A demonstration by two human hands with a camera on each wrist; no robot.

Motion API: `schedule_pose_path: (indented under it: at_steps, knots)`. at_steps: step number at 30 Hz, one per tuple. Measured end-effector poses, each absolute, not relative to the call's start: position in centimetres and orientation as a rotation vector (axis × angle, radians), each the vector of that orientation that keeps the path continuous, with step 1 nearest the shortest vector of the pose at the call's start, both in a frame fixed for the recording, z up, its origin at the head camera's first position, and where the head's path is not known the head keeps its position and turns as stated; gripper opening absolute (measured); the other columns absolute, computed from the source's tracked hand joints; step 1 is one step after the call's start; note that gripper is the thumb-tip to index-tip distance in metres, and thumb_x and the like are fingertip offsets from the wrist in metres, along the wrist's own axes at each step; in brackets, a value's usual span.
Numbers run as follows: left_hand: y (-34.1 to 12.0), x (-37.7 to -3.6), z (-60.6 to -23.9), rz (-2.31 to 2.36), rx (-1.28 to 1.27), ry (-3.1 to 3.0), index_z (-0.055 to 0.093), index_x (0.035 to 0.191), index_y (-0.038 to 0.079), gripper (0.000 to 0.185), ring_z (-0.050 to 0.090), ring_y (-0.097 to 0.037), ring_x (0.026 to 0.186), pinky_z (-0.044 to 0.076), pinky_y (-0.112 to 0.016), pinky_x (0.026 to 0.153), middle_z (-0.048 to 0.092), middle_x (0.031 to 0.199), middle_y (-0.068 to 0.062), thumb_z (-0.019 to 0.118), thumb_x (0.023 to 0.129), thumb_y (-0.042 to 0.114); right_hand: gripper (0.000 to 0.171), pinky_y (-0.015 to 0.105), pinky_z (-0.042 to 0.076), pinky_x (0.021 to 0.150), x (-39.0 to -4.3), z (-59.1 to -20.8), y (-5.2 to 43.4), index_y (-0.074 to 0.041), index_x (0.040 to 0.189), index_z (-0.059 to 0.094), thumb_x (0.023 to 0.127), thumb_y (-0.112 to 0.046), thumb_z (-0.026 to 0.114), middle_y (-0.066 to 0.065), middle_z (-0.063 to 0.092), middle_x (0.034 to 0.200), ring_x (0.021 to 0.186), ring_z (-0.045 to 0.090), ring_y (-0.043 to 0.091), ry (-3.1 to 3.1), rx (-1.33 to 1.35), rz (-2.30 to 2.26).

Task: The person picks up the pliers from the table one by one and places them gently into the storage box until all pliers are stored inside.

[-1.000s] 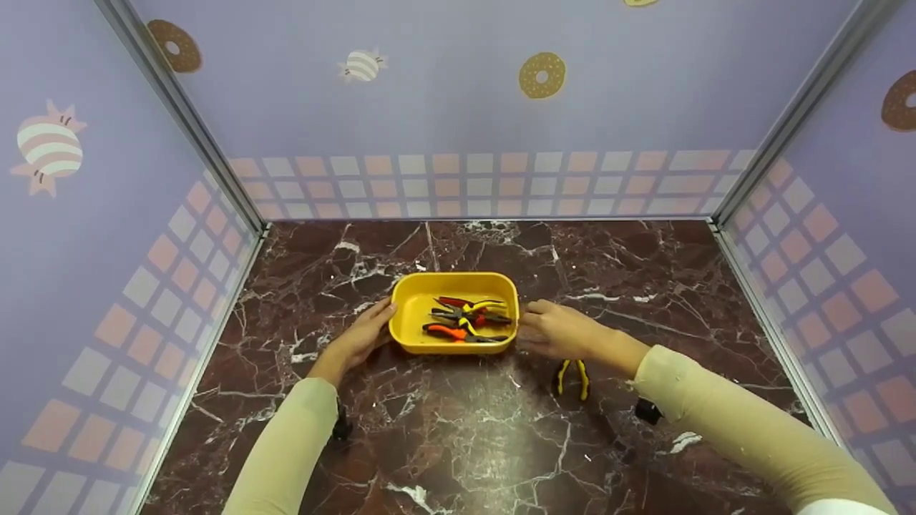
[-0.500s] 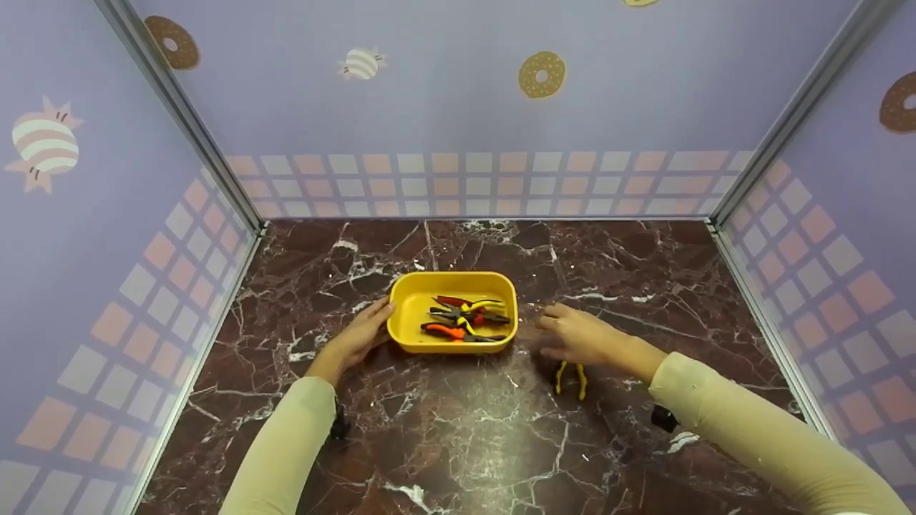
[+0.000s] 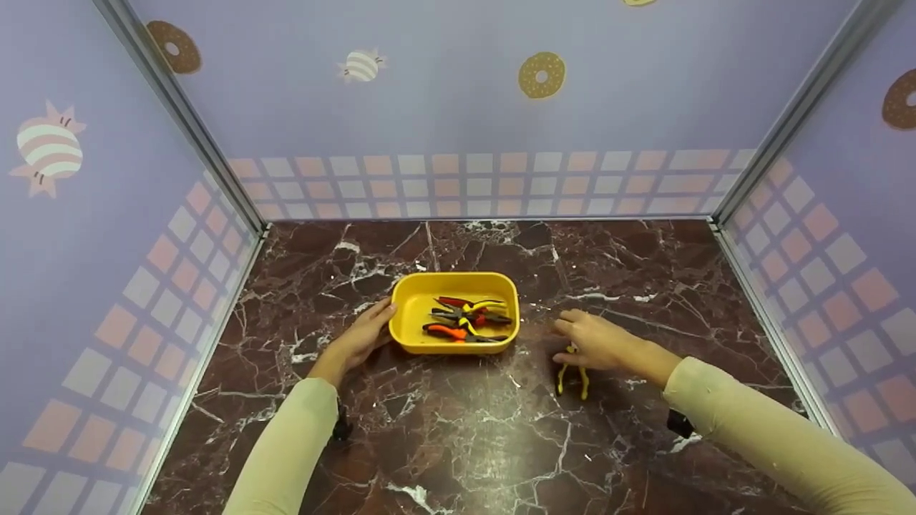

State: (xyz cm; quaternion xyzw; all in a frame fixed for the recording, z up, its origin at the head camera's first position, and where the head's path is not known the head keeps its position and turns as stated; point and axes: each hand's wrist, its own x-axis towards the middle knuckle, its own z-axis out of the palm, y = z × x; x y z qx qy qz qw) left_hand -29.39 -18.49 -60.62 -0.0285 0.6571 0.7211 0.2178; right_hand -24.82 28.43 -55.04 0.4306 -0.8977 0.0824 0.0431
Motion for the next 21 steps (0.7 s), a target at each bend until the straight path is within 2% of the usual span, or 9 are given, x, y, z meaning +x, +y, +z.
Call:
schedule_pose_path:
  at_steps: [7,15,21]
  knots:
    - [-18.4,-29.4,-60.6,1.989,-0.08,1.822,0.019,0.17,0.005,0.065,0.038,-0.039,0.152,0.035,-0.049,0.124,0.031,0.169,-0.022,0.044,0.116,0.032,0.039,0.042,0.057,0.067,-24.4,-55.6,29.7,-0.003,0.101,0.066,0.09,-0.035,0.086,0.005,0.058,0.093,0.078,0.058,0.02,-2.803,1.292,0.25]
    - [-18.4,-29.4,-60.5,1.985,-0.071,1.818,0.019,0.17,0.005,0.065,0.037,-0.038,0.153,0.034,-0.049,0.125,0.03,0.17,-0.021,0.045,0.116,0.033,0.036,0.034,0.048,0.056,-23.9,-56.4,30.8,-0.007,0.088,0.064,0.089,-0.035,0.086,-0.003,0.052,0.081,0.066,0.049,0.012,-2.835,1.269,0.268]
    - [-18.4,-29.3,-60.6,1.997,-0.071,1.814,0.019,0.17,0.005,0.065,0.038,-0.038,0.153,0.034,-0.049,0.125,0.031,0.17,-0.02,0.045,0.116,0.032,0.036,0.034,0.048,0.054,-23.7,-56.9,31.3,-0.009,0.085,0.064,0.088,-0.036,0.088,-0.003,0.054,0.079,0.065,0.049,0.011,-2.849,1.245,0.305]
